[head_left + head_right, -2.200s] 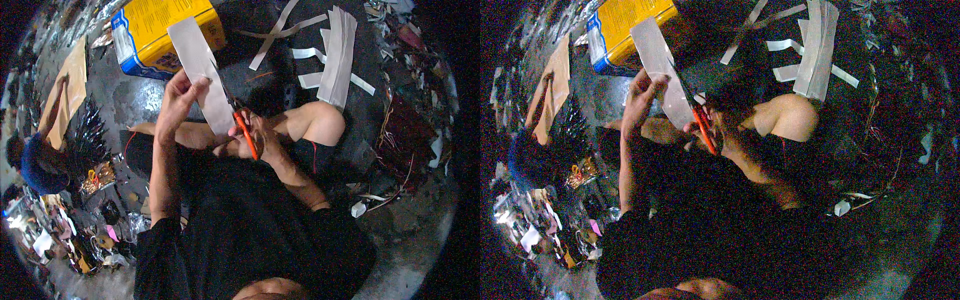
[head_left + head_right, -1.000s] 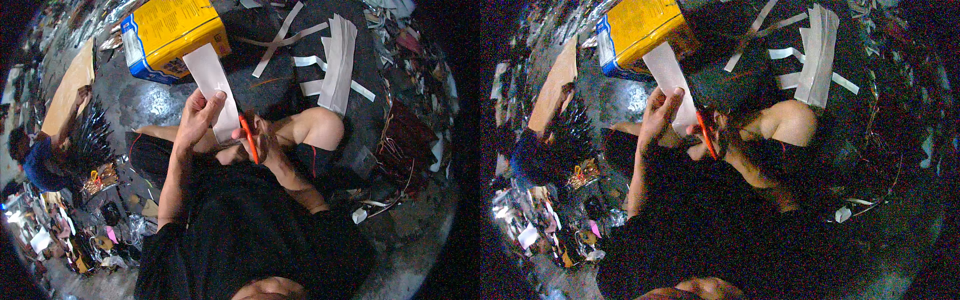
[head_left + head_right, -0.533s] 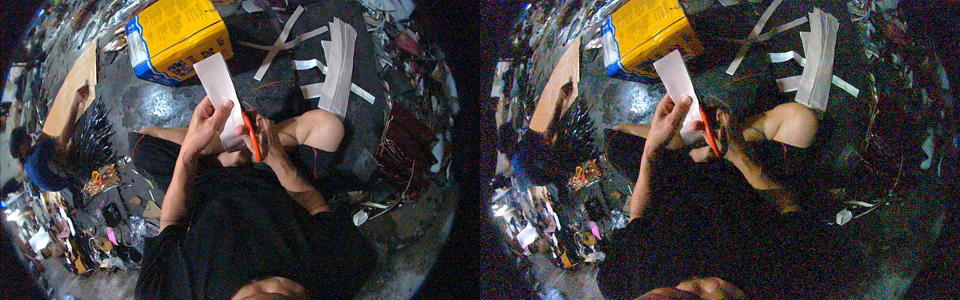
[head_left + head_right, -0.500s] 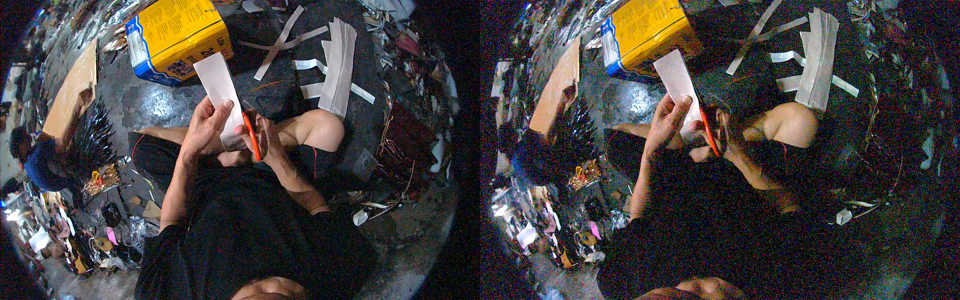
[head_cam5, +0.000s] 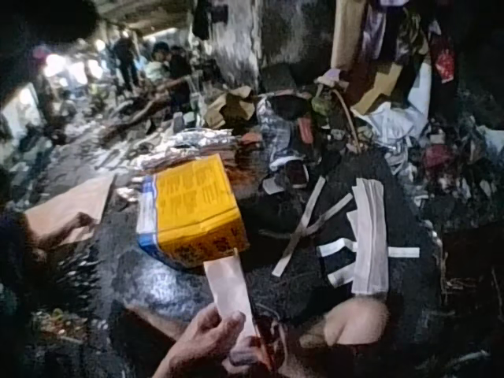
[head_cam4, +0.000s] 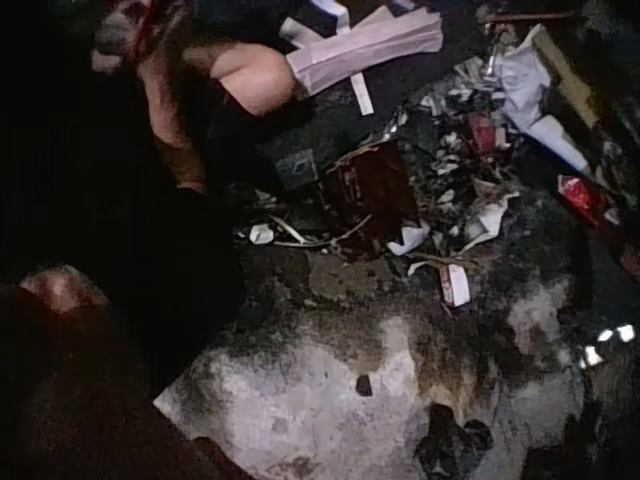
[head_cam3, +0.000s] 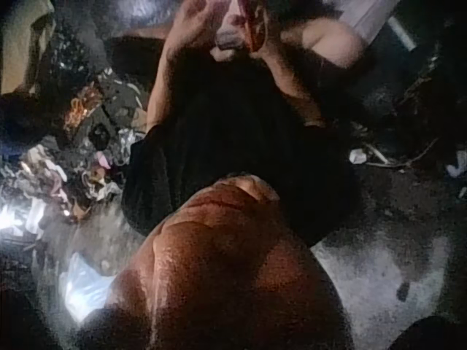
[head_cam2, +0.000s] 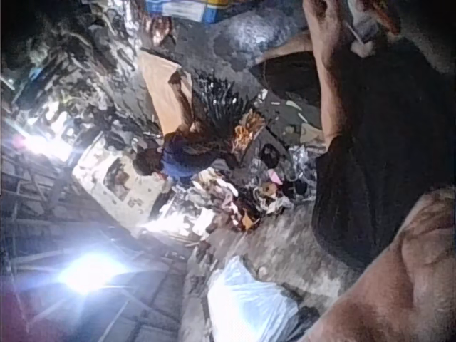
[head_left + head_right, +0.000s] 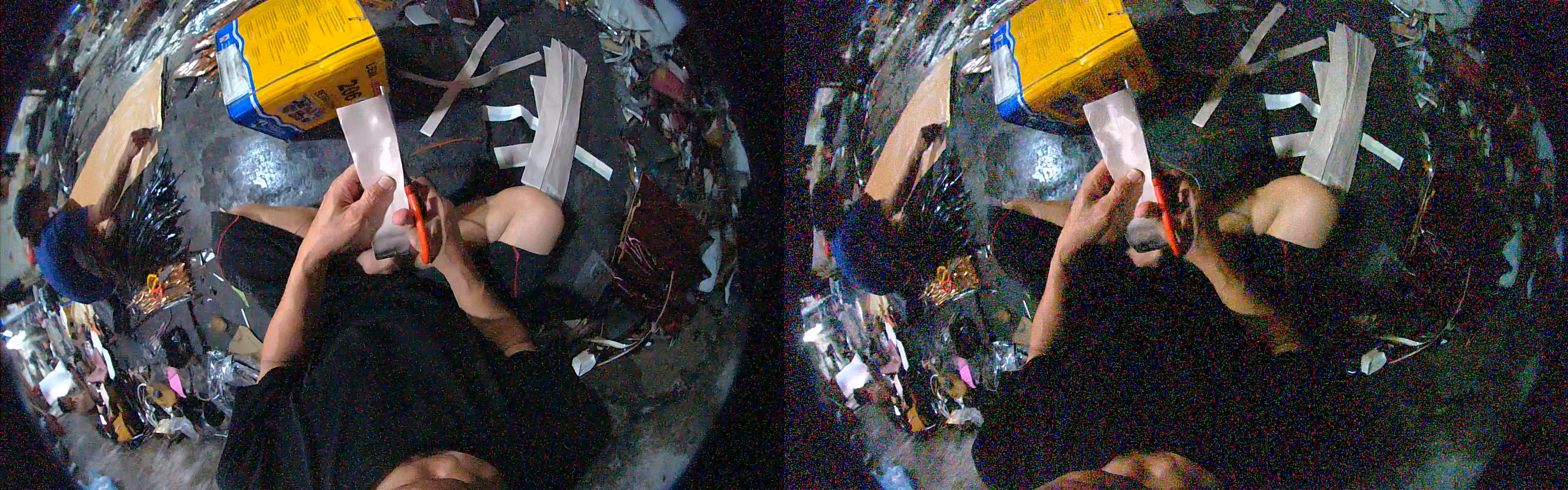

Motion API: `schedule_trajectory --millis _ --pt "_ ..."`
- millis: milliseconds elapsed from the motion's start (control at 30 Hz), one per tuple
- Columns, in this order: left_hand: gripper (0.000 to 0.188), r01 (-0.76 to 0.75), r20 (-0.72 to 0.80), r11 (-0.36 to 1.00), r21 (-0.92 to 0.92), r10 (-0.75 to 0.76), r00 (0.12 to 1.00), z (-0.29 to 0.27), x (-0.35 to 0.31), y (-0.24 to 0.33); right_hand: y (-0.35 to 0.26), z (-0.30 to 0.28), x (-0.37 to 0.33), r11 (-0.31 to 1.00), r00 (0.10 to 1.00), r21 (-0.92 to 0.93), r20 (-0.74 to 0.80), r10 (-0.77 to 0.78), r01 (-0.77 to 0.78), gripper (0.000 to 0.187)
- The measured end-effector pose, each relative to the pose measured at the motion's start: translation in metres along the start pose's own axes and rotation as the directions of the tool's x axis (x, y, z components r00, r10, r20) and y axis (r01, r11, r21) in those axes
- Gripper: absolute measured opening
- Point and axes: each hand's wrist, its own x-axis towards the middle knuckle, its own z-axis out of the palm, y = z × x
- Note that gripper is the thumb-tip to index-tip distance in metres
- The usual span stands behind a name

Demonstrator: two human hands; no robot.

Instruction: The person gathers thin wooden sticks, aligns them into bundles, and ties them with a rubber band. Then the person cuts strips of white paper using scissors.

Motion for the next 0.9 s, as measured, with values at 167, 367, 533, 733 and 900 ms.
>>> schedule_trajectory --millis 167,367,533,733,900 --pt "0.029 0.028 -0.048 0.999 0.015 -0.027 0.998 0.013 -0.004 0.022 0.008 -0.005 0.001 0.951 0.989 -0.274 0.042 -0.139 0.145 0.04" --pt "0.029 -0.03 0.021 0.999 0.033 0.03 0.999 -0.001 0.001 0.006 0.021 -0.015 0.008 0.777 0.897 -0.449 0.255 -0.361 0.44 0.043" --pt "0.027 -0.002 -0.014 0.994 0.111 0.003 1.0 -0.002 0.001 0.002 0.003 0.004 0.004 0.998 0.998 0.015 0.018 -0.066 0.066 0.054" --pt "0.026 -0.019 -0.04 0.98 0.197 0.028 0.999 0.002 -0.004 0.024 0.038 -0.01 -0.006 0.904 0.984 -0.41 -0.073 -0.163 0.12 0.047" --pt "0.025 -0.377 -0.099 0.837 0.397 0.447 0.889 -0.019 0.026 0.084 0.011 0.001 0.001 0.826 0.979 -0.534 0.021 -0.203 0.182 0.046"
